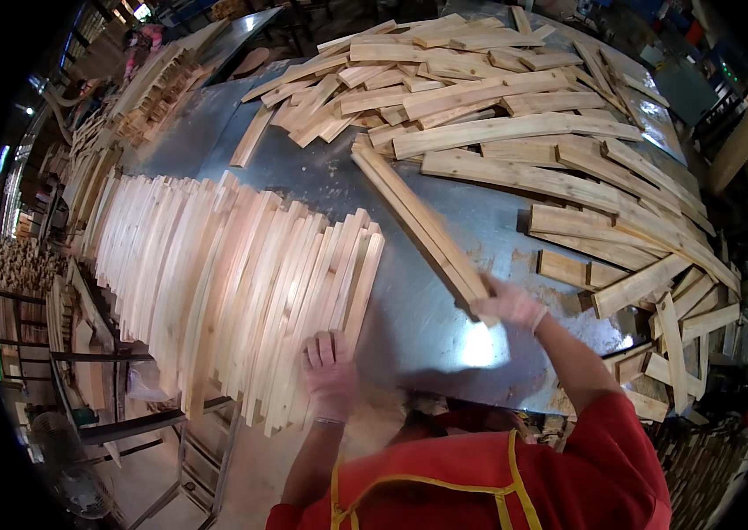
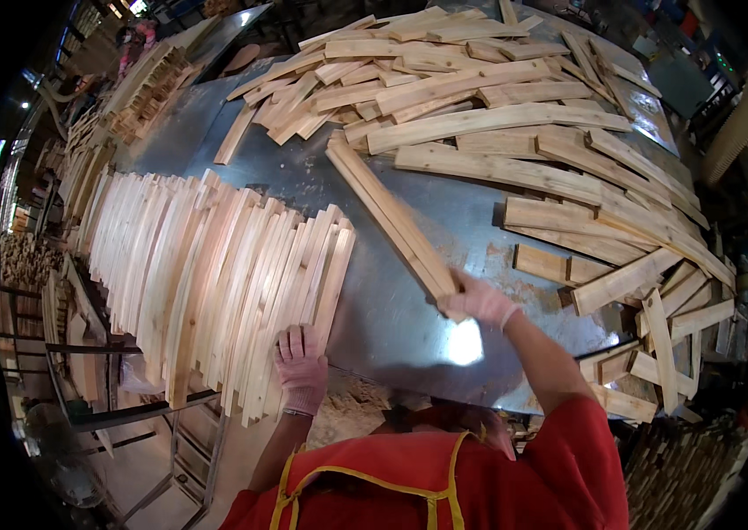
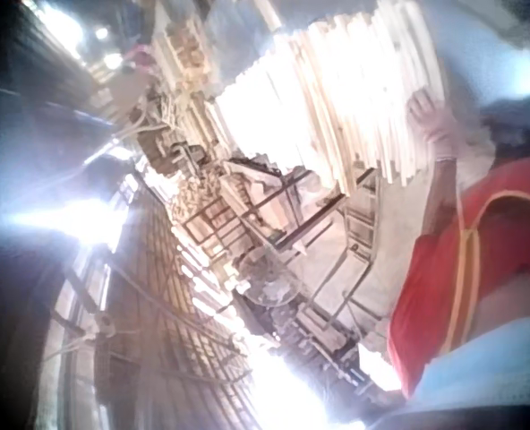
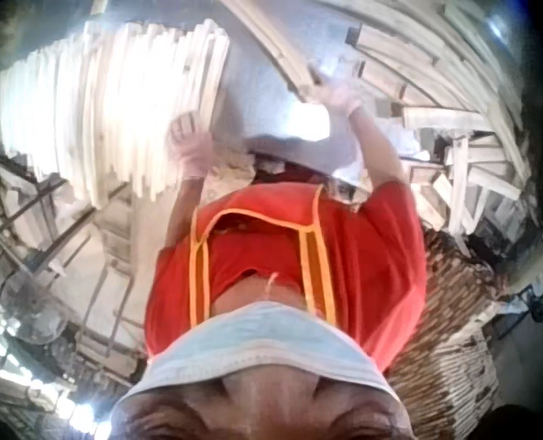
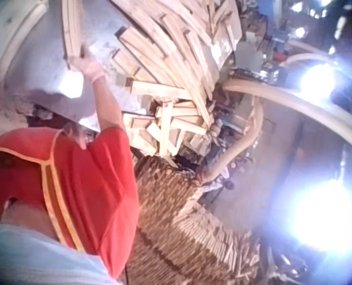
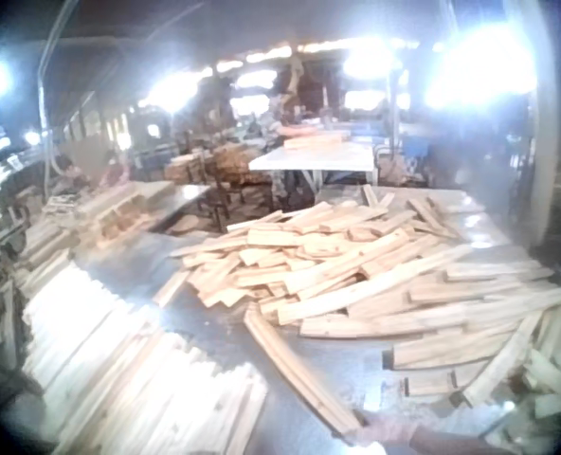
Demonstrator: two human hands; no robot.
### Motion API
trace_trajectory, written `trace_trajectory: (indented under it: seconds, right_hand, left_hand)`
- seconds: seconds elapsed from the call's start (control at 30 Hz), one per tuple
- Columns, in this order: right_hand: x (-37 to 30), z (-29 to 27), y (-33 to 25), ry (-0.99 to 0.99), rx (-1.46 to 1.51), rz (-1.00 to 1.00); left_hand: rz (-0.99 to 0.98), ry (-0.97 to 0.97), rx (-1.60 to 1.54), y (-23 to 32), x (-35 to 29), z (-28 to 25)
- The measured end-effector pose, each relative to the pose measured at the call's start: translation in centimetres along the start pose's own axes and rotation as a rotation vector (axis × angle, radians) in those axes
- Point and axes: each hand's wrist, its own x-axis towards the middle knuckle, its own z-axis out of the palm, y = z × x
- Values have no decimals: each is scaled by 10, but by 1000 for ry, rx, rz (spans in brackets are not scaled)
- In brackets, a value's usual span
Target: The person picks up thin wooden planks from a large pile on a metal table and stacks them neatly on the left side. They handle the planks one by one, aligning them to form a growing stack. The process is repetitive and continues throughout the clip.
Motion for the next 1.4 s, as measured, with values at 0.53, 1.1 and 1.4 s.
trace_trajectory:
  seconds: [0.53, 1.1, 1.4]
  right_hand:
    - [-44, 209, 37, -435, -445, -236]
    - [-152, 47, 100, 250, 524, 93]
    - [-279, -10, 230, 543, -997, -44]
  left_hand:
    - [289, -205, 1, 56, 27, -44]
    - [462, -126, -416, 180, 52, -81]
    - [414, -644, -56, 221, 67, -86]
